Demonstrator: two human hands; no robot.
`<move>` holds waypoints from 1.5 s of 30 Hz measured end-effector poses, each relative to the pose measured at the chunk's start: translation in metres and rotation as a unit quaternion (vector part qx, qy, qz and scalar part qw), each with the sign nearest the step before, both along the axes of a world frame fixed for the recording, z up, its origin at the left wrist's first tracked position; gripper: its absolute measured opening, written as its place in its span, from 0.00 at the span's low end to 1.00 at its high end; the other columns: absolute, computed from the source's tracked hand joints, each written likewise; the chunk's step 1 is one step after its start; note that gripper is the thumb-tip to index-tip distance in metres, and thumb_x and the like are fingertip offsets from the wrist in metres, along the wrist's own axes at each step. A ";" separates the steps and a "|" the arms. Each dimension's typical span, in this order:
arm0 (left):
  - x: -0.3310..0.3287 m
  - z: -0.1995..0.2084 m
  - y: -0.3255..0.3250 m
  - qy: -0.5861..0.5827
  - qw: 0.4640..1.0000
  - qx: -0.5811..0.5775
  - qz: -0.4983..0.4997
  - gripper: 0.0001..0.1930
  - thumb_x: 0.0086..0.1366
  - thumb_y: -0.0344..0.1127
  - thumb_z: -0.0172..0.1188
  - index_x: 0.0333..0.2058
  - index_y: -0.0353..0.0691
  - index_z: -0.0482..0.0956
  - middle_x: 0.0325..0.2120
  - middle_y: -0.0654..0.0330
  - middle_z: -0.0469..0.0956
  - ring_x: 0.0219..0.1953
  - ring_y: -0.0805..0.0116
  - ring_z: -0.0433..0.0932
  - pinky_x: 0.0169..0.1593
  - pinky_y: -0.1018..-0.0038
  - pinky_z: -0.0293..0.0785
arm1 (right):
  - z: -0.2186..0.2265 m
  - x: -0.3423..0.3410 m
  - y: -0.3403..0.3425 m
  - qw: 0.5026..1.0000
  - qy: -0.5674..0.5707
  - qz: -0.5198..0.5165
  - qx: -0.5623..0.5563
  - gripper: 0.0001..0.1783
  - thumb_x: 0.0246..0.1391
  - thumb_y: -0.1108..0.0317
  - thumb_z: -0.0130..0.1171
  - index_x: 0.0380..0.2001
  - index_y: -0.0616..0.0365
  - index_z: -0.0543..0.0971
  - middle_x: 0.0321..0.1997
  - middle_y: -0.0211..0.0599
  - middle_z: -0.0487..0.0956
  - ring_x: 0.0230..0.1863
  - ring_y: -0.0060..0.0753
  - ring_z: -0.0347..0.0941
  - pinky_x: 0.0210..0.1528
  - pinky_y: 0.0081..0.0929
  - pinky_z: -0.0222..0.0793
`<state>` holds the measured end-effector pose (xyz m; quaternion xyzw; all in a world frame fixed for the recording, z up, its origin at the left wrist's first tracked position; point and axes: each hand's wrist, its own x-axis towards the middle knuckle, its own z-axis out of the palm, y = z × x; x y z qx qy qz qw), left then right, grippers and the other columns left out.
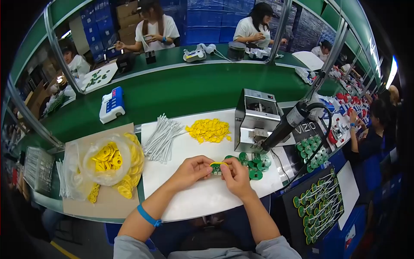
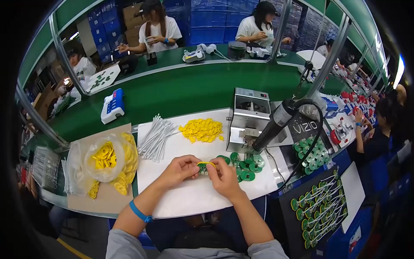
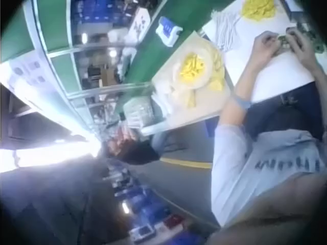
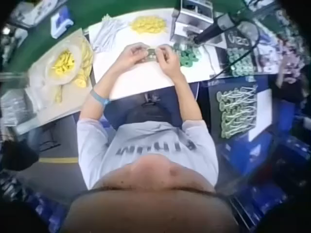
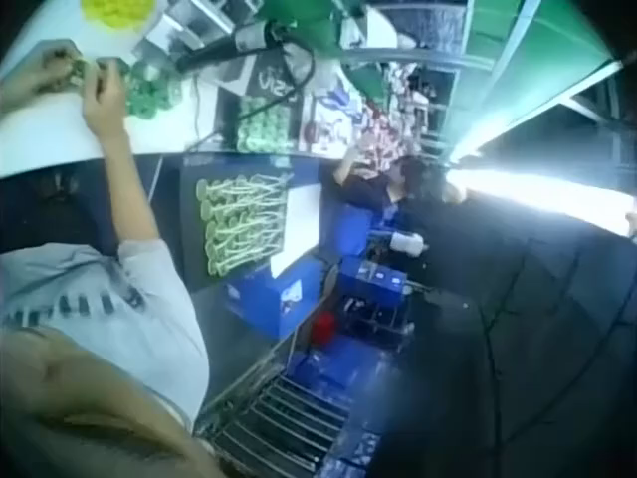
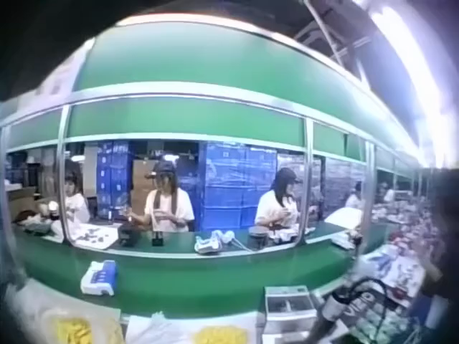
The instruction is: The person assembles electronic components onto circular PCBs using an electric screwdriver.
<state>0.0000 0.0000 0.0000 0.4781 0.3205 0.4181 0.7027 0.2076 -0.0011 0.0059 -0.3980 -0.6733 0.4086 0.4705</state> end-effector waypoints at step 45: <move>0.044 0.016 0.017 0.403 0.797 0.425 0.151 0.11 0.58 0.34 0.71 0.38 0.37 0.85 0.33 0.57 0.78 0.41 0.58 0.75 0.44 0.66 0.75 | 0.073 0.110 0.091 0.964 0.242 0.004 0.108 0.48 0.56 0.58 0.65 0.71 0.66 0.52 0.29 0.31 0.70 0.31 0.24 0.69 0.37 0.25 0.71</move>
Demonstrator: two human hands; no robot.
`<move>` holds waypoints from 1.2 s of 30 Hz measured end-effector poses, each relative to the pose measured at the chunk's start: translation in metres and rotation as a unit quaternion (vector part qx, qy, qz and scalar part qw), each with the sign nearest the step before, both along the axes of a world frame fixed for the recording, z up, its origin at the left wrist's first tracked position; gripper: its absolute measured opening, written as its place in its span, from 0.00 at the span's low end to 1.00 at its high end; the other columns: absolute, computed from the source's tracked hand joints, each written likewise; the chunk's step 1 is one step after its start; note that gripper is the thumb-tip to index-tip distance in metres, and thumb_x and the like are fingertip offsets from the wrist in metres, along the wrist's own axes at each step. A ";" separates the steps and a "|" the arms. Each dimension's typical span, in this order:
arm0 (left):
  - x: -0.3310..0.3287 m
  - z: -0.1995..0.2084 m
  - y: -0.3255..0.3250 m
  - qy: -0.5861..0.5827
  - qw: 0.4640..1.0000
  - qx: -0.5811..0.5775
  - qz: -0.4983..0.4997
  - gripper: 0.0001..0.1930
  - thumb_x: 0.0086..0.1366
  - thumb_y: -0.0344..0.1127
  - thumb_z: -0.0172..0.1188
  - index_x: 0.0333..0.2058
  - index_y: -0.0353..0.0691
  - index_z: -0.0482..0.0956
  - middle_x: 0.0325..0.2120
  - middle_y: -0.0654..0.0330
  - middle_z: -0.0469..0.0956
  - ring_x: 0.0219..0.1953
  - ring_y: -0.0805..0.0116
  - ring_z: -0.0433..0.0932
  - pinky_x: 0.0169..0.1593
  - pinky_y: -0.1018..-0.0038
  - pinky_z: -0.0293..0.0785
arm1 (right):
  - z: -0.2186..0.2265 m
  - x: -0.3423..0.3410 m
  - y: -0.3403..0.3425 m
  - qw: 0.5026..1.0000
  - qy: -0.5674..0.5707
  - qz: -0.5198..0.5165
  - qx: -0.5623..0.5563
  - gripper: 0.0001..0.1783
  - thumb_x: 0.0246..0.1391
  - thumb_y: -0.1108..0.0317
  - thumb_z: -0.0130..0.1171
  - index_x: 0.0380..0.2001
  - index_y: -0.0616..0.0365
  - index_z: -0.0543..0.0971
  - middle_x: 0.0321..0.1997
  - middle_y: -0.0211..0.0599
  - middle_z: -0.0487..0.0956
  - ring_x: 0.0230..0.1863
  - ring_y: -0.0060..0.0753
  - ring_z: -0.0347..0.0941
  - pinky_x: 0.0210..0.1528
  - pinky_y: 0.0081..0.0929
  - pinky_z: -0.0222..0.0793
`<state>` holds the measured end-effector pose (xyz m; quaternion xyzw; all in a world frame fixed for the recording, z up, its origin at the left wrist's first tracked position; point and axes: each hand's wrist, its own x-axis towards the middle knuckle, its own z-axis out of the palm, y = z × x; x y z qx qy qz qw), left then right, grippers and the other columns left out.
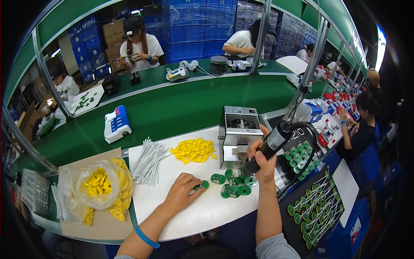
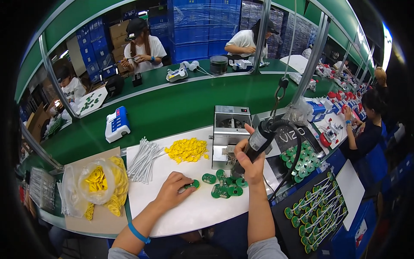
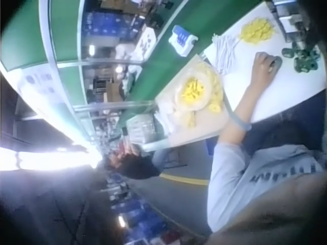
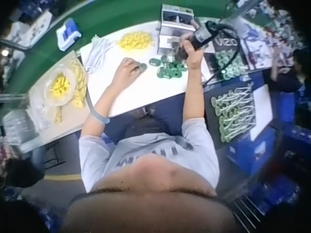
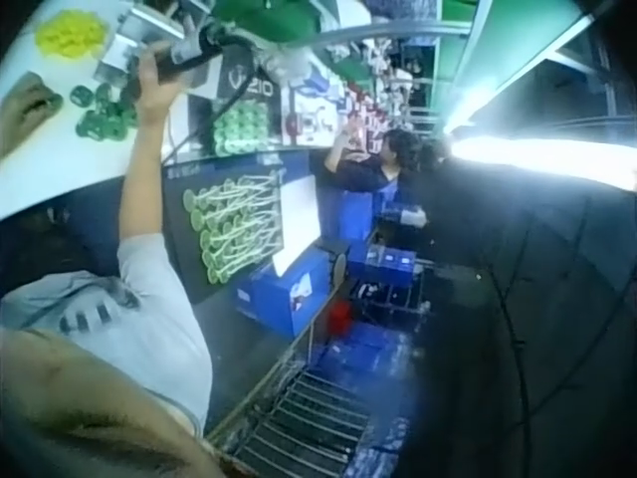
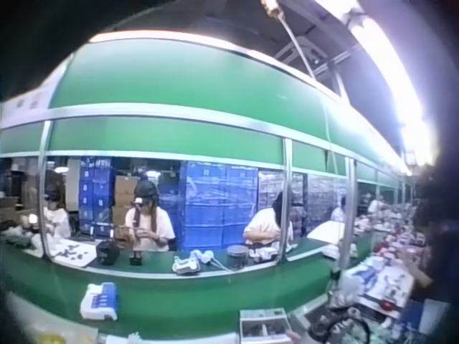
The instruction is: The person assembles electronic components onto circular PCBs using an electric screwdriver.
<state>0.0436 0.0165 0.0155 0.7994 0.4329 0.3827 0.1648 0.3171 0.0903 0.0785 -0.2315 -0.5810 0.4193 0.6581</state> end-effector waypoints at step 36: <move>-0.014 -0.027 0.026 -0.002 1.000 -0.018 0.003 0.10 0.58 0.34 0.71 0.38 0.38 0.84 0.31 0.57 0.76 0.39 0.57 0.74 0.44 0.65 0.73 | 0.025 -0.059 0.044 0.980 -0.014 -0.201 0.000 0.14 0.59 0.73 0.65 0.43 0.64 0.72 0.26 0.30 0.77 0.19 0.20 0.73 0.22 0.19 0.68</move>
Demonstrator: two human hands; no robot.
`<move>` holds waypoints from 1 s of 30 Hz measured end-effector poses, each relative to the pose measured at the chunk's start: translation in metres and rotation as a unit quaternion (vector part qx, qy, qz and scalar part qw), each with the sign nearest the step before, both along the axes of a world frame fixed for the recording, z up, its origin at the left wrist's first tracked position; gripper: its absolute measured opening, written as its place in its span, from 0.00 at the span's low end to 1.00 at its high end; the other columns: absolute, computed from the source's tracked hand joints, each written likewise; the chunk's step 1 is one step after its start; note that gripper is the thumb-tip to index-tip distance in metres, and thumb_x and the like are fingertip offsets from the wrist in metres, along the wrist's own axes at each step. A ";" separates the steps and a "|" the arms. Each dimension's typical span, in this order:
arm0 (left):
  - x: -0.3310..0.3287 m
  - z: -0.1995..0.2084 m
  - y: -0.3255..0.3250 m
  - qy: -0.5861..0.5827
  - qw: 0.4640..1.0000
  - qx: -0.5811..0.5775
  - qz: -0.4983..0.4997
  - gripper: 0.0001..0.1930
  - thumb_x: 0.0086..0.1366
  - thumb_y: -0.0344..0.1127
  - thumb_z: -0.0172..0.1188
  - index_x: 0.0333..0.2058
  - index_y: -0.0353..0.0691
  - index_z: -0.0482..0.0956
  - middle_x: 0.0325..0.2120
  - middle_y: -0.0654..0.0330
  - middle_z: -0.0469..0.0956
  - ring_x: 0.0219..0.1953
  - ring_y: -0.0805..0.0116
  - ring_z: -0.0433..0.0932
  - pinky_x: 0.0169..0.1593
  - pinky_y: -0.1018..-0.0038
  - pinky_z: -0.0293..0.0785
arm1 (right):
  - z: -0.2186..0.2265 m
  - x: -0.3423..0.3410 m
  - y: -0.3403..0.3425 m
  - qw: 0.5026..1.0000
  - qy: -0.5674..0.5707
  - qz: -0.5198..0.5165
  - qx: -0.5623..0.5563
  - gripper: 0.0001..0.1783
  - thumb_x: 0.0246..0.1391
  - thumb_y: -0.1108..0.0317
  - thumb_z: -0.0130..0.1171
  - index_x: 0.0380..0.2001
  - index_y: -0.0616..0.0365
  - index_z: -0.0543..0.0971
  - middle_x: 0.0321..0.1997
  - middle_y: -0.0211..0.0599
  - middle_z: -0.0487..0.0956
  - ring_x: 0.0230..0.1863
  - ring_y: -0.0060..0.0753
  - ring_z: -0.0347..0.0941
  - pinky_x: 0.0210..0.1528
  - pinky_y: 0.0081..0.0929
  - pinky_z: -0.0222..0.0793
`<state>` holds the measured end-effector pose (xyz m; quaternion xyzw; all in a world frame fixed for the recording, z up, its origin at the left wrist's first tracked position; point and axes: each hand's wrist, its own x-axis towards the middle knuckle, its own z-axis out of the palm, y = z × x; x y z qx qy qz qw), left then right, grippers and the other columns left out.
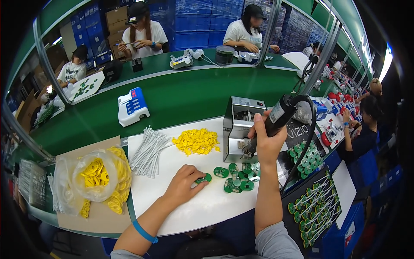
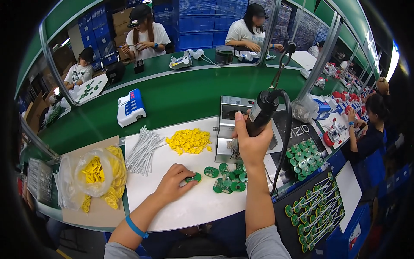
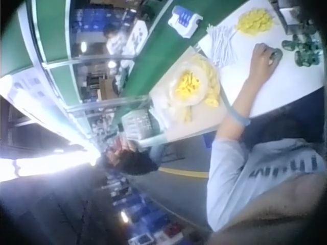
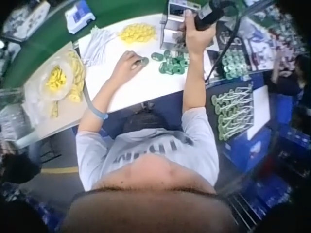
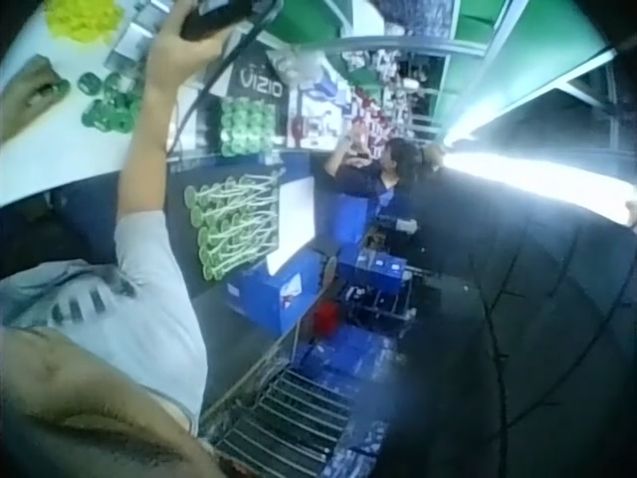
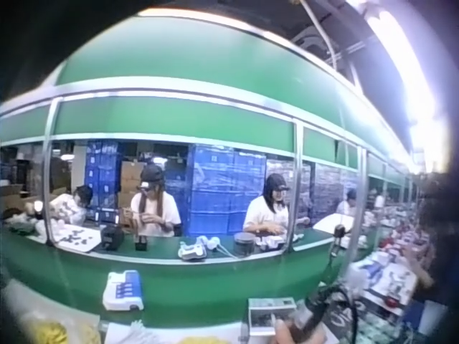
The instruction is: The person assembles electronic components onto circular PCBs using an electric screwdriver.
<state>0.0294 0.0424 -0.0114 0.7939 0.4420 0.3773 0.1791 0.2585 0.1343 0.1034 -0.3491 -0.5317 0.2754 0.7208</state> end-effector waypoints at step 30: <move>-0.030 0.057 -0.057 -0.005 1.000 -0.027 -0.012 0.10 0.60 0.36 0.70 0.37 0.37 0.85 0.33 0.56 0.77 0.40 0.56 0.76 0.44 0.65 0.74 | 0.023 -0.012 -0.042 0.993 0.042 0.090 0.062 0.44 0.65 0.39 0.54 0.66 0.67 0.59 0.30 0.38 0.76 0.23 0.24 0.73 0.27 0.22 0.70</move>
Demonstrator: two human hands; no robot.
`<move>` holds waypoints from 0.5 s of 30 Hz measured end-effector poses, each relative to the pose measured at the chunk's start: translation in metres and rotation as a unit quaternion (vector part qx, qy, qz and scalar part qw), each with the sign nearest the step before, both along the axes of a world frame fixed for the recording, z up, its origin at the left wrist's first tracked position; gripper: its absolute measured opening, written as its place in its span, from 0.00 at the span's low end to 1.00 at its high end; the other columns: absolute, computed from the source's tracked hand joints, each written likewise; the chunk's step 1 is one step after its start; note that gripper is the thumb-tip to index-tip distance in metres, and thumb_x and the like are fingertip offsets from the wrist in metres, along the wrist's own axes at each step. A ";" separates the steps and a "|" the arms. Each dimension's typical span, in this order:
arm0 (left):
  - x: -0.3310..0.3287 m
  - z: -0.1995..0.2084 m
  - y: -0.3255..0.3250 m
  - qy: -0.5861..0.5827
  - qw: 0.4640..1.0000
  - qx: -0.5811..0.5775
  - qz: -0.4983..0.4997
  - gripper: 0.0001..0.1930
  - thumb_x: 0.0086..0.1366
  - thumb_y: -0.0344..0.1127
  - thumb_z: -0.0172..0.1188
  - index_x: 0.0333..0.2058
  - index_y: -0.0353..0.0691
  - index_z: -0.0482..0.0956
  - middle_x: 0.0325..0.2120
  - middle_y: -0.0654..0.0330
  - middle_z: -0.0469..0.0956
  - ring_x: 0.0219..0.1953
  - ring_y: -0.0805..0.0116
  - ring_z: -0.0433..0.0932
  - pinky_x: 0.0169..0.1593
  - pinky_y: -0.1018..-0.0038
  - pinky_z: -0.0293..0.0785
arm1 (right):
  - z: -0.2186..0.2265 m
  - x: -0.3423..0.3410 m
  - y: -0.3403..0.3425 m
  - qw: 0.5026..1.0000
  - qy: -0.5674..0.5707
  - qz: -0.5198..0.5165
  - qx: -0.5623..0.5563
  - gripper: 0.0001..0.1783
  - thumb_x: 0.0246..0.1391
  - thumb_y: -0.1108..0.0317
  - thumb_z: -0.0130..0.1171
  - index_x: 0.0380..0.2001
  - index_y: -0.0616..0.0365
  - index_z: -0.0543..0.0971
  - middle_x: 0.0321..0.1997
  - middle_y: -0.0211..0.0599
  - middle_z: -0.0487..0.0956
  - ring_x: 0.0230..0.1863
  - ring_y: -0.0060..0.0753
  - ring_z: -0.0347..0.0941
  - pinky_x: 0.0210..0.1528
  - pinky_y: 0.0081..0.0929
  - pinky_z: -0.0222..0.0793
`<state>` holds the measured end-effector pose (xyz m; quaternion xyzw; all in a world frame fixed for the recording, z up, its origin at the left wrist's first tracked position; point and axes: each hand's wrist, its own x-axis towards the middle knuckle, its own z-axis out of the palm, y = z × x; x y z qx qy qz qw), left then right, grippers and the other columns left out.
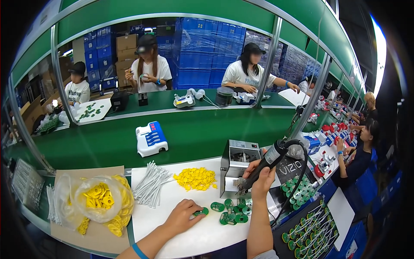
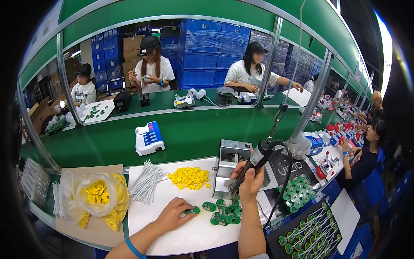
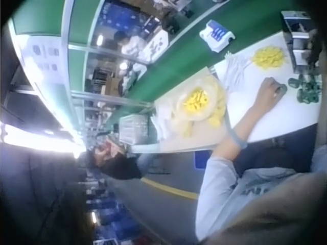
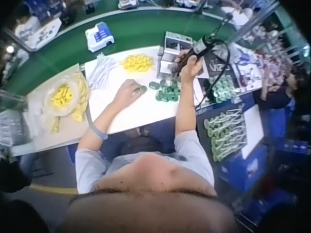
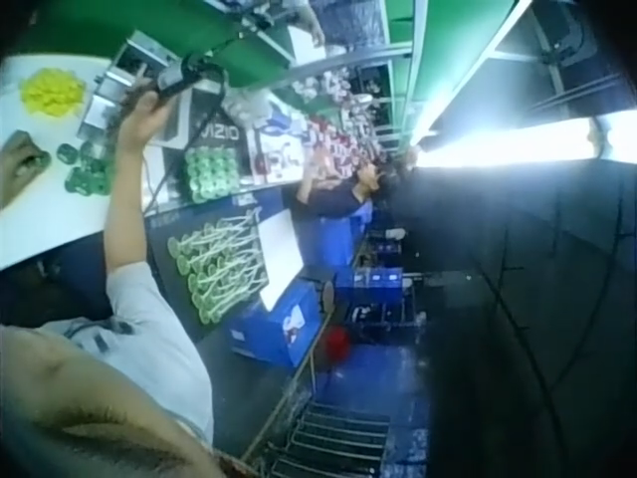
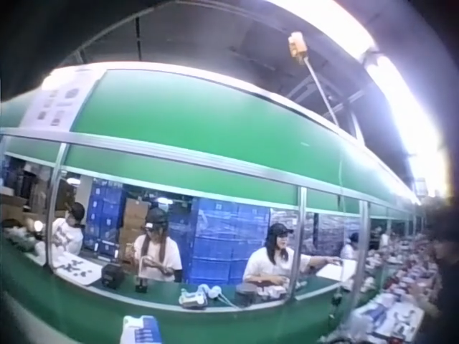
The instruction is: The person assembles electronic components onto circular PCBs using an electric screwdriver.
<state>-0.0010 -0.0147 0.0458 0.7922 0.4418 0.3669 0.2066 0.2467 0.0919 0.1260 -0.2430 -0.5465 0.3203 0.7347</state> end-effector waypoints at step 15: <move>-0.015 -0.015 -0.003 -0.002 1.000 -0.013 -0.006 0.11 0.61 0.38 0.68 0.38 0.38 0.84 0.34 0.57 0.77 0.41 0.56 0.75 0.46 0.65 0.73 | -0.019 -0.018 -0.007 1.000 -0.007 -0.024 0.005 0.42 0.60 0.35 0.58 0.56 0.65 0.64 0.26 0.36 0.74 0.21 0.27 0.73 0.25 0.24 0.70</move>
